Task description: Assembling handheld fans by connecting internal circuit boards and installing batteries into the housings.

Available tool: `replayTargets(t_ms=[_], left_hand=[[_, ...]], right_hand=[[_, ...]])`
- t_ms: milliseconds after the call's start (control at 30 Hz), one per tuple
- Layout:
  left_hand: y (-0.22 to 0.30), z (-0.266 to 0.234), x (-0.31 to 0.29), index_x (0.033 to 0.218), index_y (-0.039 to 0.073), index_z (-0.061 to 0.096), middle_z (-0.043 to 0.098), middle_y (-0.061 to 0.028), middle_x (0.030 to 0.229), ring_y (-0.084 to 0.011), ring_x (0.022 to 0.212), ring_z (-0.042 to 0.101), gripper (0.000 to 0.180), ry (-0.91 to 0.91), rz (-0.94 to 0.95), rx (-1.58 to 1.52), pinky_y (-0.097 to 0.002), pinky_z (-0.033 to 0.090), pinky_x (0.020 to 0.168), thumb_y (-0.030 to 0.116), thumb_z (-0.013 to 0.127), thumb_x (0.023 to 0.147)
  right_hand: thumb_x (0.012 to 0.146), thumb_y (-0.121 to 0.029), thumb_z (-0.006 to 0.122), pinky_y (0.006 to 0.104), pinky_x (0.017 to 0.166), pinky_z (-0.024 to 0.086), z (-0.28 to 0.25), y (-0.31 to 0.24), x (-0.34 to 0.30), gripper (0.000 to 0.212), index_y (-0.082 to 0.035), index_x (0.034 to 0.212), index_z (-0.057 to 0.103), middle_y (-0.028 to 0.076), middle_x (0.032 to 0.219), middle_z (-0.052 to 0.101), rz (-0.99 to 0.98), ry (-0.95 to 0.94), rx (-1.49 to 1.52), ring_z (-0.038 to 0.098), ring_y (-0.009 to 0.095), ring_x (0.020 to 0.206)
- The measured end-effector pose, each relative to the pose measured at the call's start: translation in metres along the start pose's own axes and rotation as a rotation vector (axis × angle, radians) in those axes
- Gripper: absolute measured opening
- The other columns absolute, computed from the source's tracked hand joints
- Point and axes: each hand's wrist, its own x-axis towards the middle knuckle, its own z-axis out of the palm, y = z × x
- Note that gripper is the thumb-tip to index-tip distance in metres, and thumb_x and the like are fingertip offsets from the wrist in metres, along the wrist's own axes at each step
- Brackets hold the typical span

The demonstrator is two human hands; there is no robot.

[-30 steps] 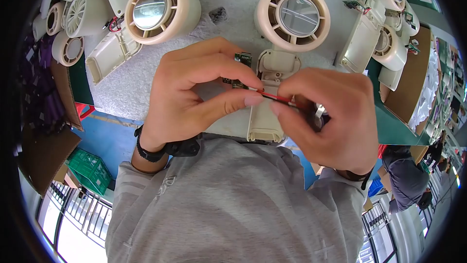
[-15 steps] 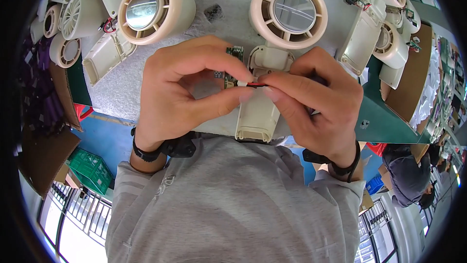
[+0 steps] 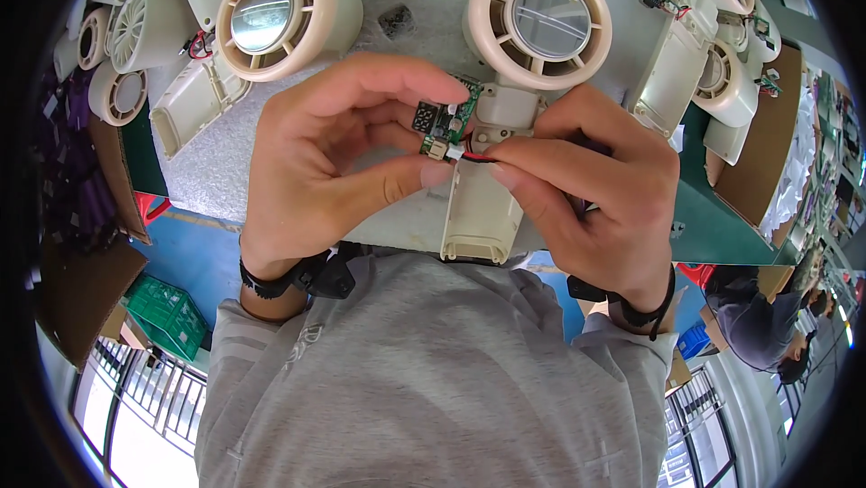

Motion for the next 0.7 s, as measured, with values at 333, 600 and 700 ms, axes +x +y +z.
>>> replayTargets(t_ms=[333, 600, 700], left_hand=[[-0.0004, -0.0004, -0.0012, 0.108, -0.007, 0.06, 0.063, -0.0146, 0.108, -0.0216, 0.097, 0.066, 0.038, -0.008, 0.039, 0.015, -0.032, 0.058, 0.086, -0.02, 0.067, 0.073], [-0.0033, 0.0008, -0.0007, 0.104, -0.007, 0.063, 0.063, -0.0148, 0.106, -0.0208, 0.095, 0.066, 0.036, 0.035, 0.079, 0.081, -0.0298, 0.059, 0.082, -0.02, 0.068, 0.072], [-0.0036, 0.0007, -0.0005, 0.105, -0.006, 0.065, 0.063, -0.0146, 0.107, -0.0194, 0.093, 0.066, 0.037, 0.038, 0.099, 0.114, -0.0277, 0.059, 0.08, -0.02, 0.067, 0.071]], right_hand=[[0.069, 0.003, 0.071, 0.0246, 0.051, 0.037, -0.0013, -0.0007, 0.0, 0.014, 0.001, 0.083, 0.071, 0.007, 0.072, 0.056, 0.025, 0.007, 0.036, 0.053, 0.014, 0.059], [0.07, 0.003, 0.071, 0.0259, 0.05, 0.037, 0.0024, -0.0055, -0.0016, 0.013, 0.002, 0.082, 0.07, 0.007, 0.072, 0.056, -0.002, 0.025, -0.052, 0.052, 0.015, 0.059], [0.07, 0.003, 0.071, 0.026, 0.051, 0.037, 0.0029, -0.0028, -0.0028, 0.012, 0.001, 0.082, 0.07, 0.007, 0.072, 0.057, -0.04, 0.029, -0.045, 0.052, 0.015, 0.059]])
